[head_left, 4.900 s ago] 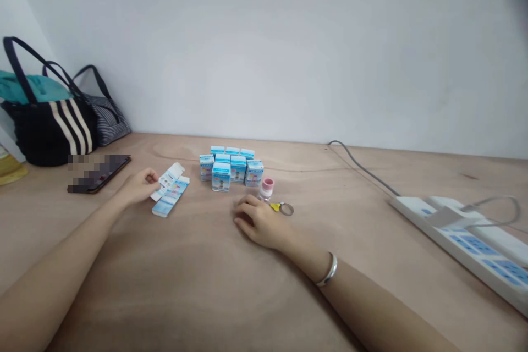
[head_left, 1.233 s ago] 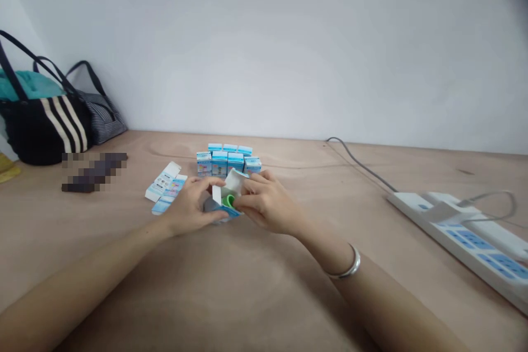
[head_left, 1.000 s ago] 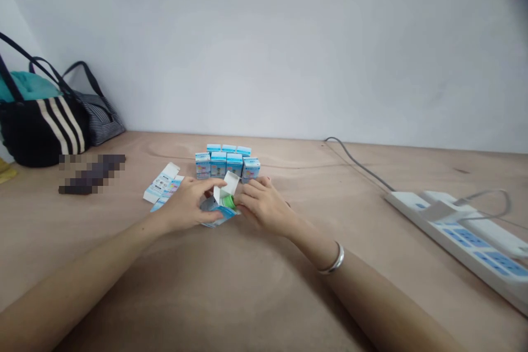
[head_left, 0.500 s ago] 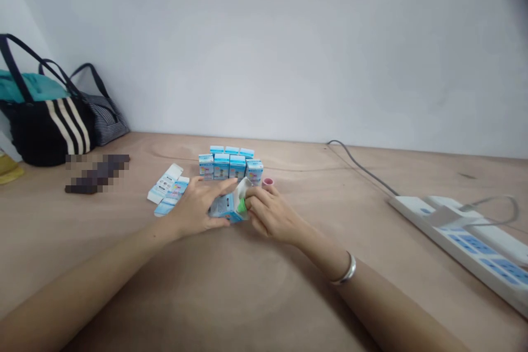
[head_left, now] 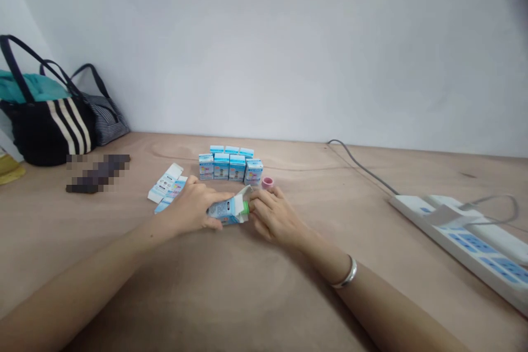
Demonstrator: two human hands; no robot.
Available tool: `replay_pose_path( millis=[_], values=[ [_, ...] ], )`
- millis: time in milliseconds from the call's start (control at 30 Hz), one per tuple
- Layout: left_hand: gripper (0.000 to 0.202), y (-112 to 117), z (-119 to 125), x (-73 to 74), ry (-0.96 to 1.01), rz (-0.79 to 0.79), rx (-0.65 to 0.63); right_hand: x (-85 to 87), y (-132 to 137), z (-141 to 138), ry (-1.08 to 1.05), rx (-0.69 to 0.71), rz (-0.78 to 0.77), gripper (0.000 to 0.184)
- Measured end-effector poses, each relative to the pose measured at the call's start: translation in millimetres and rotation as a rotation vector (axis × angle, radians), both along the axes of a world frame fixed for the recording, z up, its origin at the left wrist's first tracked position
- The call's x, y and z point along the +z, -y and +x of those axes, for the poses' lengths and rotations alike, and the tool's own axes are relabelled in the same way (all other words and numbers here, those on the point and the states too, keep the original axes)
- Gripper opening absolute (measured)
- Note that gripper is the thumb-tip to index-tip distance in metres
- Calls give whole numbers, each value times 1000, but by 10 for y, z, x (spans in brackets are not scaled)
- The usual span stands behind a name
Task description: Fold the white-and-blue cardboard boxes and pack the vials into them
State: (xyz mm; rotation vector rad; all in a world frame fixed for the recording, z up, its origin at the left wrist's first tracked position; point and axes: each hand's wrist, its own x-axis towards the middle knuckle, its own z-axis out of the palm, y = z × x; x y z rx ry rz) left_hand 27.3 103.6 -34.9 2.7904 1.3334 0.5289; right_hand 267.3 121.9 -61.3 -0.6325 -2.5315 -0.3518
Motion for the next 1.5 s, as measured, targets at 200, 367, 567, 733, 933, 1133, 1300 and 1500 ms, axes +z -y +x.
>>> replay_pose_path(
  millis=[200, 367, 567, 733, 933, 1133, 1300, 1500],
  values=[
    [57, -84, -169, 39, -54, -12, 45, 36, -21, 120, 16, -79, 34, 11],
    [54, -155, -229, 13, 10, -86, 20, 157, -35, 230, 69, -142, 52, 10],
    [49, -132, -148, -42, 30, -76, -6, 331, -17, 316, 6, -209, 31, 8],
    [53, -118, -135, -118, 82, -67, -28, 385, -5, 336, 35, -241, 90, 8],
    [64, -169, -203, -137, 89, -101, -3, 411, 10, 305, 172, -264, 240, 7],
    [58, -163, -196, -66, 77, -172, 0, 234, 132, 13, 113, -270, 103, 18],
    [48, -118, -166, 19, 52, -236, 60, 7, 211, -346, 338, -497, -194, 24],
    [41, -88, -143, 70, 33, -253, 75, 28, 222, -389, 333, -695, -286, 31]
  ],
)
